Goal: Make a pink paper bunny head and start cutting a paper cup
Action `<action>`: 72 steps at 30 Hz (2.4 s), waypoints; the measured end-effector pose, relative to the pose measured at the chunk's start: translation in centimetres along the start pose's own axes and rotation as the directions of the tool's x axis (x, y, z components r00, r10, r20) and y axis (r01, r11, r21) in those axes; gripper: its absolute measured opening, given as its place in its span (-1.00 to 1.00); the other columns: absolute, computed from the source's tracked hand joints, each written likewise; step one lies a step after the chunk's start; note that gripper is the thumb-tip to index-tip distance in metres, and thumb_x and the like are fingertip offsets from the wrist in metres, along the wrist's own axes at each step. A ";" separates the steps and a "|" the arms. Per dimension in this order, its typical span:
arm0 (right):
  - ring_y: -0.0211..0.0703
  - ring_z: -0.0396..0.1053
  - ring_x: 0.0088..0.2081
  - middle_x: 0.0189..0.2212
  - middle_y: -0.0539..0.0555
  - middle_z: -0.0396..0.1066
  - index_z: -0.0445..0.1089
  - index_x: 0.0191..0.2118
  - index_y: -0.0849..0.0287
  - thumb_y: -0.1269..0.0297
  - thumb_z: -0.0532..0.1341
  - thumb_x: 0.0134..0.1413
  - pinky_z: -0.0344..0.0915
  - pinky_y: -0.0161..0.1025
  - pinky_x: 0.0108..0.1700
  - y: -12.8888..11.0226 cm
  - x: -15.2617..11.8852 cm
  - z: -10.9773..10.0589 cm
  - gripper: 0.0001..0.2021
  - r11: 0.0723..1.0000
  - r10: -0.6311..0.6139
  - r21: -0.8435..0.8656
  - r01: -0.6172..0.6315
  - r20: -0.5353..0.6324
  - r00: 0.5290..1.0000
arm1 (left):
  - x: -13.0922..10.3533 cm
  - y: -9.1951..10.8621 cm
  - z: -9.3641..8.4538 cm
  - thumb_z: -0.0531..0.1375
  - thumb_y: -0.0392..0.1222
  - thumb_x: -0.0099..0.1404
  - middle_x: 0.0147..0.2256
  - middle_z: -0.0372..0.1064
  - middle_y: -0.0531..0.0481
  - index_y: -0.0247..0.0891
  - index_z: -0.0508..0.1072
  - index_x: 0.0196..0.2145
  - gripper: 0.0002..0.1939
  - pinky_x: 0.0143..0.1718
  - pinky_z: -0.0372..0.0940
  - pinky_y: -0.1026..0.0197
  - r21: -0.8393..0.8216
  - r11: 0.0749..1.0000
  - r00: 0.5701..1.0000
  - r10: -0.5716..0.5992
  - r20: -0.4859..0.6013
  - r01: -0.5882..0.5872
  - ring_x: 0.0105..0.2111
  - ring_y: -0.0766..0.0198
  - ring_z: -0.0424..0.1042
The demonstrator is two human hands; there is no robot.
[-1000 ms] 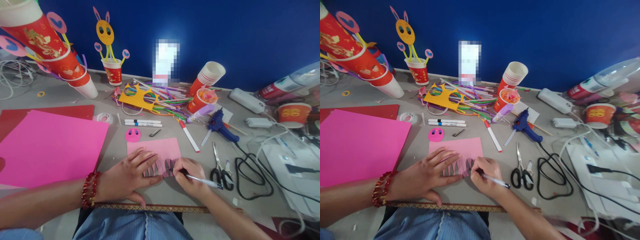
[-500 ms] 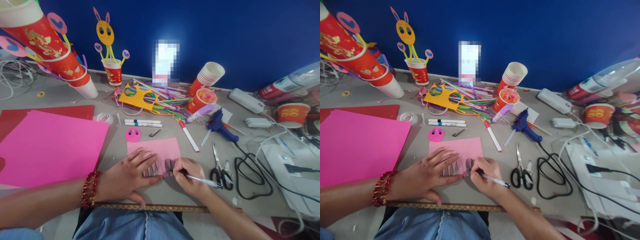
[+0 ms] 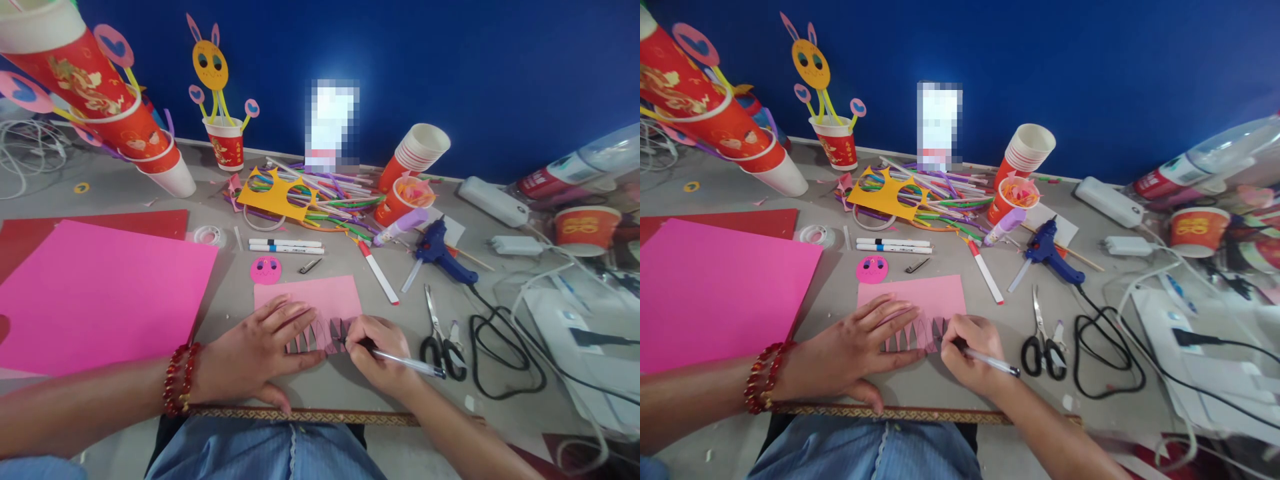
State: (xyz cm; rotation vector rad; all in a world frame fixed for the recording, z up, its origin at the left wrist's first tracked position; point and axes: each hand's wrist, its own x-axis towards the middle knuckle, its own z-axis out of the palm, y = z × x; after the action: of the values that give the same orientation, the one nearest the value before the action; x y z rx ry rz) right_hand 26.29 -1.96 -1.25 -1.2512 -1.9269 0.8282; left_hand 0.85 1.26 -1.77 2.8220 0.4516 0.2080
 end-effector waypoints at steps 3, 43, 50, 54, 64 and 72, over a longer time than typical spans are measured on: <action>-0.30 0.22 -0.61 -0.67 -0.09 0.27 0.20 -0.56 0.11 0.50 0.04 -0.09 0.14 -0.36 -0.50 0.1 -0.1 -0.1 -0.84 1.000 0.000 -0.003 0.000 0.008 1.000 | 0.0 0.0 0.0 0.13 0.38 0.16 0.30 -0.04 -0.30 -0.01 0.15 0.27 -0.19 0.22 -0.07 -0.30 0.001 1.000 1.000 0.000 0.002 0.000 0.27 -0.22 -0.03; -0.29 0.19 -0.63 -0.69 -0.10 0.23 0.20 -0.58 0.10 0.49 0.06 -0.10 0.12 -0.34 -0.52 -0.1 -0.1 -0.1 -0.84 0.999 0.015 0.043 -0.016 0.029 0.999 | 0.0 0.0 0.0 0.13 0.40 0.15 0.29 -0.02 -0.31 -0.01 0.14 0.28 -0.16 0.22 -0.06 -0.31 0.001 1.000 1.000 0.001 -0.011 -0.001 0.26 -0.23 -0.01; -0.30 0.16 -0.63 -0.70 -0.11 0.21 0.19 -0.59 0.10 0.48 0.06 -0.11 0.09 -0.34 -0.53 -0.2 -0.1 -0.1 -0.84 0.999 0.011 0.049 -0.012 0.027 1.000 | 0.0 0.0 0.1 0.15 0.38 0.15 0.28 0.01 -0.30 -0.03 0.18 0.26 -0.19 0.21 -0.05 -0.30 0.007 1.000 0.999 0.009 -0.035 -0.008 0.26 -0.22 0.00; -0.30 0.17 -0.64 -0.70 -0.11 0.21 0.19 -0.59 0.10 0.49 0.06 -0.11 0.09 -0.34 -0.54 -0.2 -0.1 -0.1 -0.84 0.999 0.017 0.047 -0.019 0.034 0.999 | 0.0 -0.1 0.1 0.13 0.39 0.15 0.28 0.02 -0.30 -0.02 0.18 0.25 -0.19 0.21 -0.05 -0.30 0.004 1.000 0.999 0.010 -0.040 -0.010 0.25 -0.22 0.01; -0.30 0.15 -0.64 -0.70 -0.11 0.20 0.17 -0.59 0.10 0.48 0.06 -0.10 0.07 -0.34 -0.54 -0.2 0.0 -0.2 -0.84 0.999 -0.004 0.044 0.002 0.043 0.999 | 0.1 0.1 -0.1 0.16 0.35 0.16 0.28 0.01 -0.29 -0.02 0.18 0.26 -0.20 0.21 -0.02 -0.30 0.010 1.000 1.000 0.002 -0.029 -0.002 0.25 -0.21 0.02; -0.30 0.15 -0.64 -0.70 -0.11 0.19 0.18 -0.59 0.10 0.48 0.05 -0.11 0.07 -0.35 -0.54 -0.2 -0.1 -0.2 -0.84 0.999 0.007 0.041 -0.009 0.041 0.999 | 0.0 0.0 -0.1 0.14 0.37 0.16 0.29 -0.01 -0.31 -0.01 0.14 0.27 -0.19 0.22 -0.05 -0.31 0.008 1.000 1.000 0.004 -0.011 -0.004 0.26 -0.22 -0.01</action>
State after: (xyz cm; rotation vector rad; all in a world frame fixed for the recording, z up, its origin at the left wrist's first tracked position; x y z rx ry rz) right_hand 26.35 -2.14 -1.02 -1.2269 -1.9283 0.8994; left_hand 0.86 1.27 -1.70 2.8309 0.4503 0.2235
